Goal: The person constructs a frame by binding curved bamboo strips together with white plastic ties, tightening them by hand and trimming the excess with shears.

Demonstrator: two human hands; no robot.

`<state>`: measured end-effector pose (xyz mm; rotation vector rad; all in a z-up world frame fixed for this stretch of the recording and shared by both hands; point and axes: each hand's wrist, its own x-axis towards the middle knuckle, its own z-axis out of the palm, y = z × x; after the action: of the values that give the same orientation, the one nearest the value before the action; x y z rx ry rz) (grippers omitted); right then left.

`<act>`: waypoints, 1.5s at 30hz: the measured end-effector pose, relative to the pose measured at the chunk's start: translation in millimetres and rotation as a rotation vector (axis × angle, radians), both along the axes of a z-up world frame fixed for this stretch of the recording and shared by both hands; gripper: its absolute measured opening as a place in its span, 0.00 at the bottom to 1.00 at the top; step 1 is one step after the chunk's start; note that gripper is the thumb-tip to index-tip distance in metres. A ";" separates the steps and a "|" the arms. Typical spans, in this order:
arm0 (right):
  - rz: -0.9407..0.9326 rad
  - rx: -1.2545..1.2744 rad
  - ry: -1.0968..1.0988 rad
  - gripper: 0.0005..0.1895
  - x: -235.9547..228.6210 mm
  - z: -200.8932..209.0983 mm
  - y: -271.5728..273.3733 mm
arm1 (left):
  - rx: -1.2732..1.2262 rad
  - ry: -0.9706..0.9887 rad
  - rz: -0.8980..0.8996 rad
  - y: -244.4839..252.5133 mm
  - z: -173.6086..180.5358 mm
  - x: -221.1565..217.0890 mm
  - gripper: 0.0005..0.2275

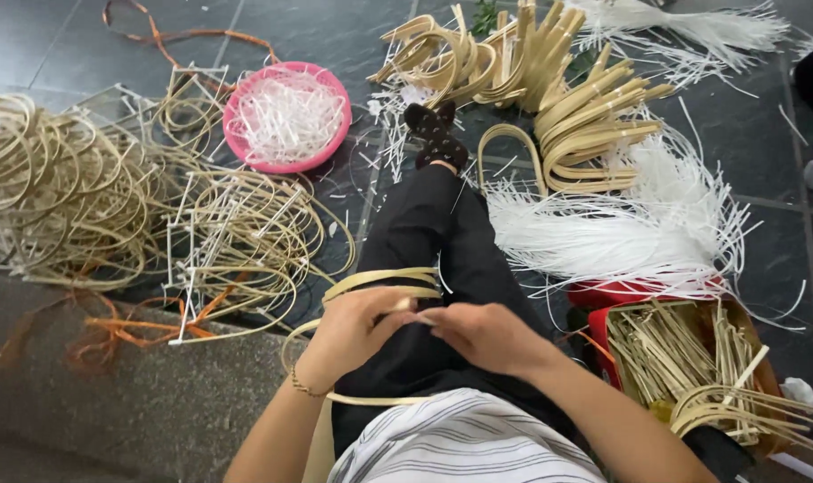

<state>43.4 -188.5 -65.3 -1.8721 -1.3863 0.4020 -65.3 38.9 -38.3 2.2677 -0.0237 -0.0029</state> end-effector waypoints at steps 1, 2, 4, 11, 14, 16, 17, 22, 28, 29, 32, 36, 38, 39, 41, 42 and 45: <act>-0.039 0.043 -0.043 0.14 4.7 -2.5 -2.6 | 0.028 -0.144 0.050 -2.2 6.5 2.0 0.10; -0.078 0.085 -0.085 0.12 9.6 -5.3 -5.2 | 0.057 -0.288 0.100 -4.2 12.7 4.3 0.14; -0.192 0.061 0.376 0.10 28.1 -24.1 -8.8 | 0.111 -0.321 0.105 -10.5 20.8 5.4 0.19; -0.299 0.544 1.579 0.16 35.8 -34.5 14.2 | 0.264 -0.074 -0.135 -41.8 -5.2 2.9 0.16; -0.273 0.581 1.584 0.16 34.6 -37.0 18.6 | 0.213 -0.128 -0.121 -39.1 -9.1 4.2 0.18; -0.269 0.607 1.558 0.16 30.4 -36.8 19.4 | 0.222 -0.135 -0.099 -40.6 -12.6 4.7 0.17; -0.257 0.643 1.515 0.16 27.9 -37.0 19.9 | 0.239 -0.159 -0.081 -41.2 -14.7 4.6 0.17; -0.325 0.685 1.406 0.17 23.4 -36.3 16.7 | 0.263 -0.197 0.048 -48.4 -22.5 7.8 0.16; -0.415 0.779 1.457 0.18 17.6 -39.9 12.7 | 0.341 -0.264 0.135 -50.7 -28.9 11.1 0.17; -0.413 0.802 1.498 0.18 16.1 -41.0 10.1 | 0.337 -0.243 0.135 -50.1 -28.0 10.6 0.16; -0.377 0.743 1.299 0.24 30.2 -19.5 -12.3 | 0.189 -0.189 0.152 -23.8 -0.1 4.6 0.24; -0.282 0.265 1.118 0.21 18.3 -27.4 -48.9 | -0.252 -0.198 0.102 24.9 37.4 -21.8 0.16; -0.273 0.024 0.950 0.17 3.4 -37.8 -55.8 | -0.257 -0.117 0.250 36.9 44.7 -32.1 0.10; -0.273 0.018 0.961 0.17 0.5 -40.7 -53.5 | -0.259 -0.105 0.253 39.8 36.5 -36.7 0.10; -0.176 0.045 1.040 0.13 -5.3 -45.3 -49.3 | -0.190 -0.165 0.360 45.1 21.6 -45.7 0.07; -0.178 0.043 1.050 0.13 -7.2 -45.8 -44.4 | -0.190 -0.155 0.361 44.1 19.3 -45.6 0.07; -0.111 -0.053 0.957 0.12 -9.1 -44.9 -27.5 | -0.190 -0.249 0.329 42.8 13.9 -42.1 0.06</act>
<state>34.4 -216.0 -110.2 -1.4407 -0.6163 1.1017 -107.4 81.7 -24.4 2.0455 0.2089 0.4378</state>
